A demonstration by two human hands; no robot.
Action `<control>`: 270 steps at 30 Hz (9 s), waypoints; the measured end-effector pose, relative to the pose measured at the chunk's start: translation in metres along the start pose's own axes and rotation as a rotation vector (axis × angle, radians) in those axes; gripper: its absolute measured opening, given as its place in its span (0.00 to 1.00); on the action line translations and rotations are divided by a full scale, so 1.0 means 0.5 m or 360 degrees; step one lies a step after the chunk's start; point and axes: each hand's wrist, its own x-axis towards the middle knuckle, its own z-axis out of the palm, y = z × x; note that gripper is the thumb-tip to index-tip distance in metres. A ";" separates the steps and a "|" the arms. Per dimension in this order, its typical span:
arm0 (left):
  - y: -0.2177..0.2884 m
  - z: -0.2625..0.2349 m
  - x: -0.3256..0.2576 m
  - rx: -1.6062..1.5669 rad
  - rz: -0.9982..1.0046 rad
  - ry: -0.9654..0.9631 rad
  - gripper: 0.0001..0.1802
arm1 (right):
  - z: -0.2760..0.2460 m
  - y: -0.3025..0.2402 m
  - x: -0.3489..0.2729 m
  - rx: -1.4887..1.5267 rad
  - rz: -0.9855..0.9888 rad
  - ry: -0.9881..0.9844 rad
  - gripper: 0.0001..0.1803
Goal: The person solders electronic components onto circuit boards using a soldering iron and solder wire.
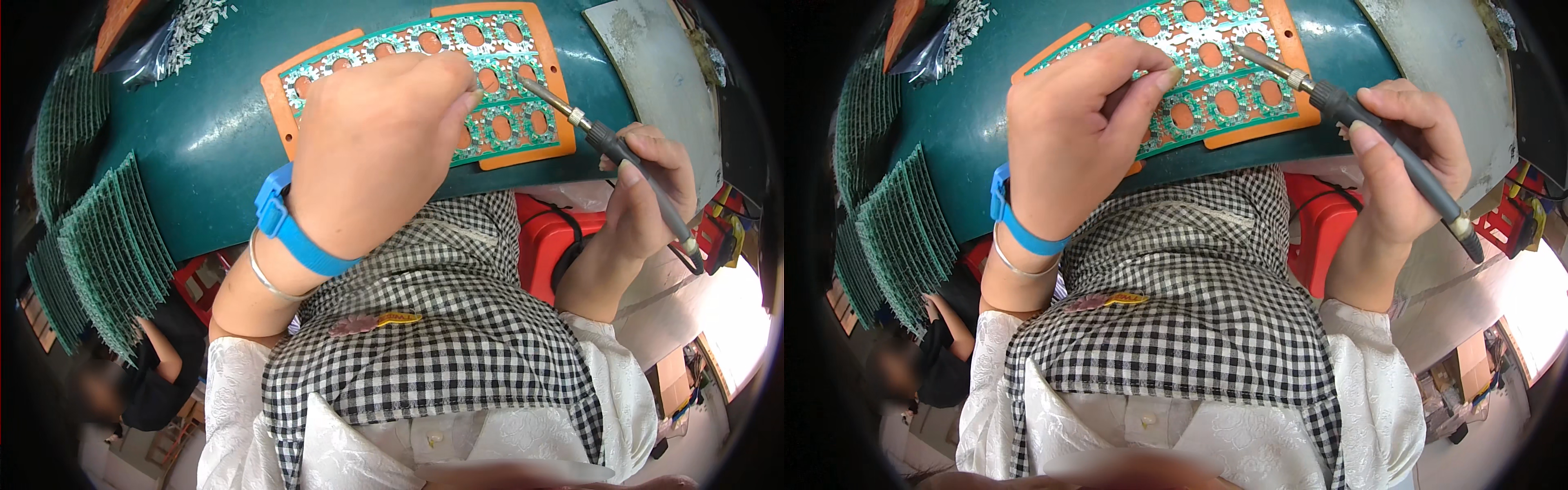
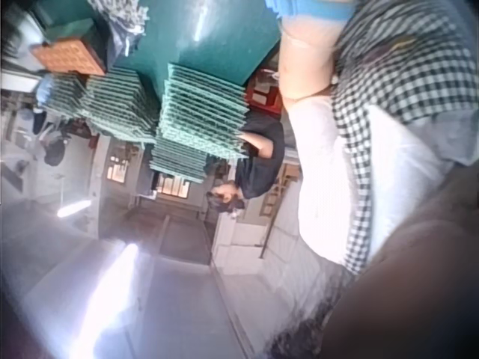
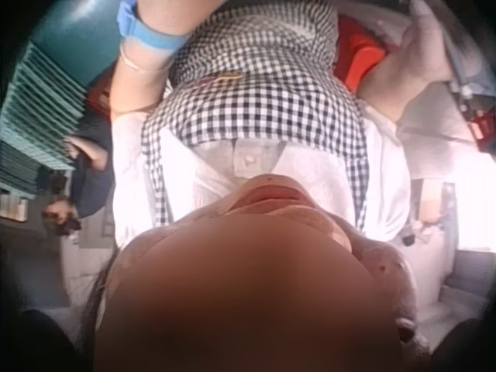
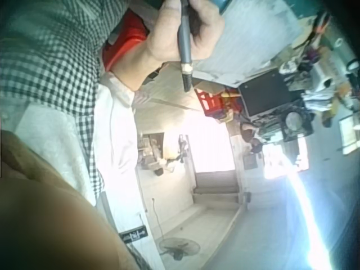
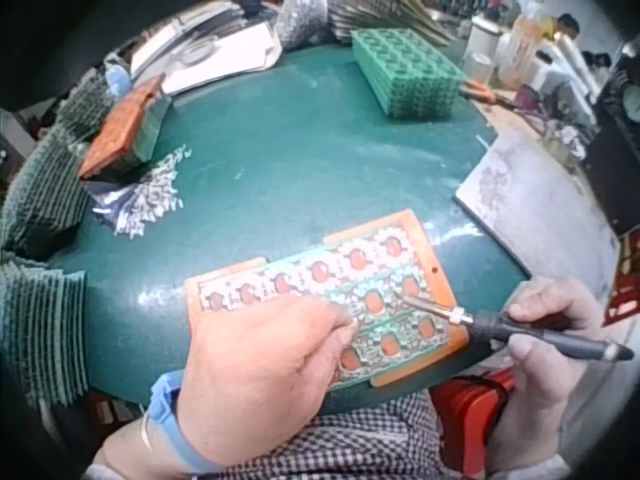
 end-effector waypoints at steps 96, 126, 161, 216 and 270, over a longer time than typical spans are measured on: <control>0.017 -0.033 -0.005 -0.0110 0.0027 -0.0105 0.05 | -0.054 -0.009 0.002 0.0102 0.0092 0.0280 0.14; -0.030 -0.175 -0.236 -0.0144 -0.0569 0.0354 0.04 | -0.197 -0.039 0.101 -0.1531 -0.0086 0.0761 0.15; -0.074 -0.083 -0.223 -0.0156 -0.0186 0.0259 0.05 | 0.211 -0.082 -0.087 -0.0559 -0.0079 -0.0670 0.12; -0.041 -0.042 -0.184 -0.0117 -0.0164 0.0313 0.06 | 0.149 -0.039 -0.099 -0.0174 0.0120 -0.0351 0.13; -0.022 -0.015 -0.154 -0.0118 -0.0039 0.0387 0.04 | 0.100 -0.033 -0.079 -0.0073 0.0078 -0.0184 0.12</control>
